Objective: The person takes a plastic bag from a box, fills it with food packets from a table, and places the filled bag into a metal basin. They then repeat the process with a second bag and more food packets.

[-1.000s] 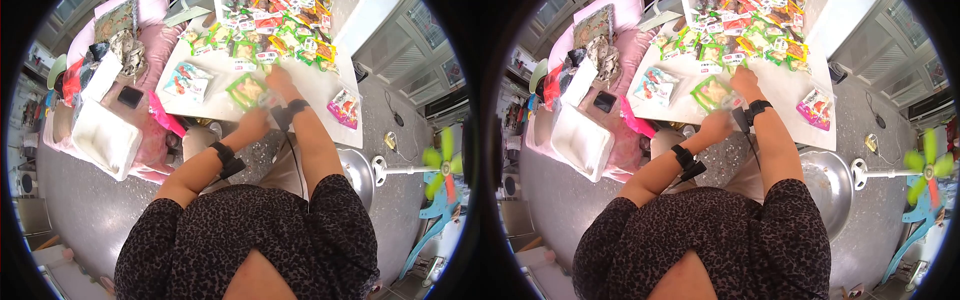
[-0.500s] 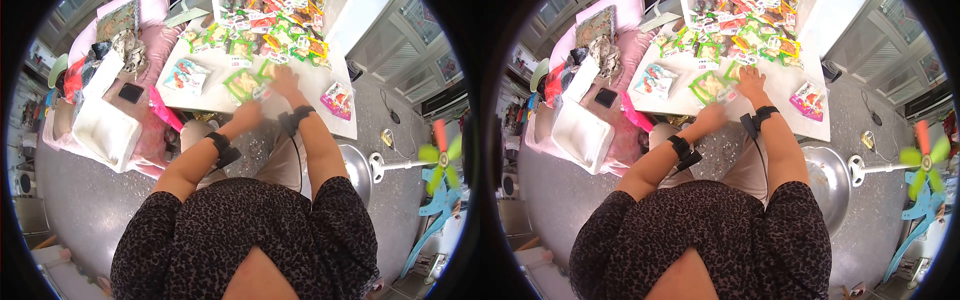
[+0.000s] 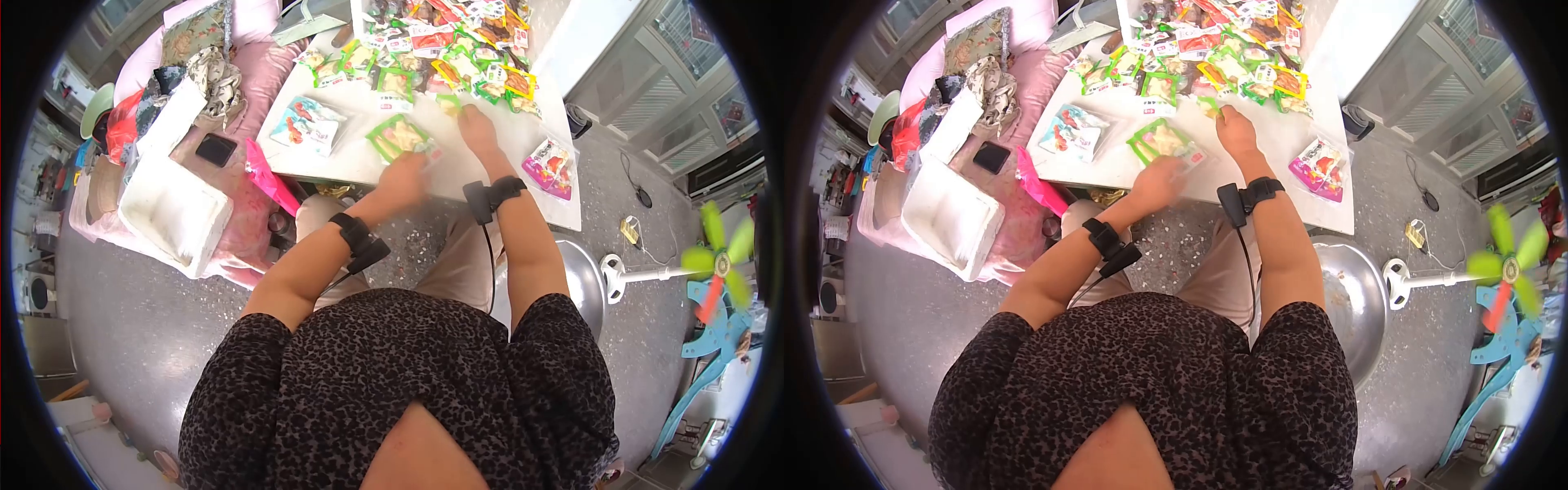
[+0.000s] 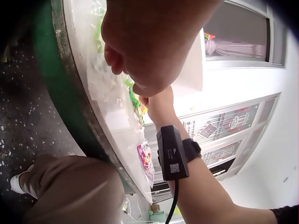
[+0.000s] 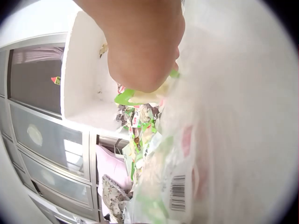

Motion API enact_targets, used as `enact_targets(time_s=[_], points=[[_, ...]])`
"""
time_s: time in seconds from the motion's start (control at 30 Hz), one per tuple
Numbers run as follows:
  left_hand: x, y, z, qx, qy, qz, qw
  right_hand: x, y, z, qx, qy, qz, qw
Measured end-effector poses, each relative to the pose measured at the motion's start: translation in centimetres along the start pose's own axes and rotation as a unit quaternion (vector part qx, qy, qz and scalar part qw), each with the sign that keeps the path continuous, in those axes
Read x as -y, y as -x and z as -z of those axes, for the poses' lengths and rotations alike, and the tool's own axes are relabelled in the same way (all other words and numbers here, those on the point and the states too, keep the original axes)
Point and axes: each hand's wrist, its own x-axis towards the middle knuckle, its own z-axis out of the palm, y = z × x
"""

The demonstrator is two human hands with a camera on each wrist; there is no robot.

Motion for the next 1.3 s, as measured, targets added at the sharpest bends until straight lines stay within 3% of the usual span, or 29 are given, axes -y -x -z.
enact_targets(time_s=[0.07, 0.17, 0.27, 0.3, 0.37, 0.4, 0.47, 0.53, 0.57, 0.6, 0.63, 0.67, 0.7, 0.8, 0.9, 1.0, 1.07, 1.1, 1.13, 1.2, 1.3], points=[[-1.9, 0.0, 3.2, -0.158, 0.06, -0.018, 0.985, 0.7, 1.2, 2.3, 0.001, -0.128, 0.012, 0.992], [-3.0, -1.0, 6.2, -0.187, 0.057, -0.011, 0.981, 3.0, 3.5, 6.1, 0.086, -0.29, -0.002, 0.953], [-3.7, -1.6, 6.7, -0.126, 0.118, 0.03, 0.984, 4.8, 5.9, 8.2, 0.19, -0.368, -0.035, 0.91], [-4.6, -1.4, 7.9, -0.022, 0.222, 0.077, 0.972, 5.4, 6.6, 8.8, 0.198, -0.35, -0.023, 0.915], [-5.2, -0.7, 7.4, 0.015, 0.211, 0.033, 0.977, 6.4, 8.0, 9.6, 0.218, -0.313, 0.007, 0.924], [-5.5, -0.2, 7.0, 0.031, 0.206, 0.014, 0.978, 6.7, 8.9, 9.5, 0.187, -0.236, 0.032, 0.953], [-6.0, 1.3, 5.8, -0.067, 0.139, -0.003, 0.988, 7.4, 10.5, 9.5, 0.121, -0.078, 0.086, 0.986], [-7.0, 2.5, 5.2, -0.119, 0.149, -0.015, 0.982, 8.6, 11.7, 9.5, 0.068, -0.022, 0.059, 0.996], [-8.2, 3.4, 5.2, -0.034, 0.285, 0.085, 0.954, 9.0, 12.2, 9.2, 0.05, 0.007, 0.047, 0.998], [-8.6, 3.6, 4.7, 0.01, 0.46, 0.14, 0.876, 9.3, 12.7, 8.8, 0.033, 0.036, 0.034, 0.998], [-8.8, 3.7, 4.2, 0.052, 0.617, 0.188, 0.763, 9.3, 13.2, 8.0, 0.026, 0.039, 0.073, 0.996], [-8.8, 3.7, 3.7, 0.092, 0.747, 0.227, 0.618, 9.1, 13.7, 6.8, 0.018, 0.042, 0.113, 0.993], [-7.4, 3.5, 2.2, 0.141, 0.837, 0.182, 0.496, 9.0, 14.3, 5.8, 0.01, 0.046, 0.152, 0.987], [-7.2, 3.7, 2.7, 0.12, 0.824, 0.225, 0.507, 9.7, 15.8, 4.1, 0.044, 0.044, 0.158, 0.986], [-4.6, 4.5, 1.6, 0.133, 0.762, 0.237, 0.587, 9.9, 16.6, 4.9, 0.034, -0.105, 0.18, 0.978], [-5.5, 4.9, 3.6, 0.129, 0.67, 0.277, 0.676, 6.9, 16.1, 6.2, -0.085, -0.159, 0.007, 0.984], [-5.1, 5.1, 3.5, 0.176, 0.678, 0.248, 0.67, 4.4, 15.9, 6.6, -0.094, -0.243, -0.141, 0.955], [-4.9, 5.1, 3.2, 0.2, 0.68, 0.234, 0.665, 0.8, 15.9, 5.0, 0.017, -0.387, -0.156, 0.909], [-4.6, 5.0, 2.9, 0.232, 0.669, 0.217, 0.672, 0.9, 16.4, 5.1, 0.068, -0.494, -0.189, 0.846], [-4.3, 4.8, 2.4, 0.293, 0.644, 0.183, 0.682, 1.5, 18.0, 6.1, 0.165, -0.68, -0.243, 0.672], [-4.8, 4.7, 2.2, 0.289, 0.587, 0.21, 0.727, 1.8, 19.1, 6.0, 0.131, -0.706, -0.282, 0.636]])
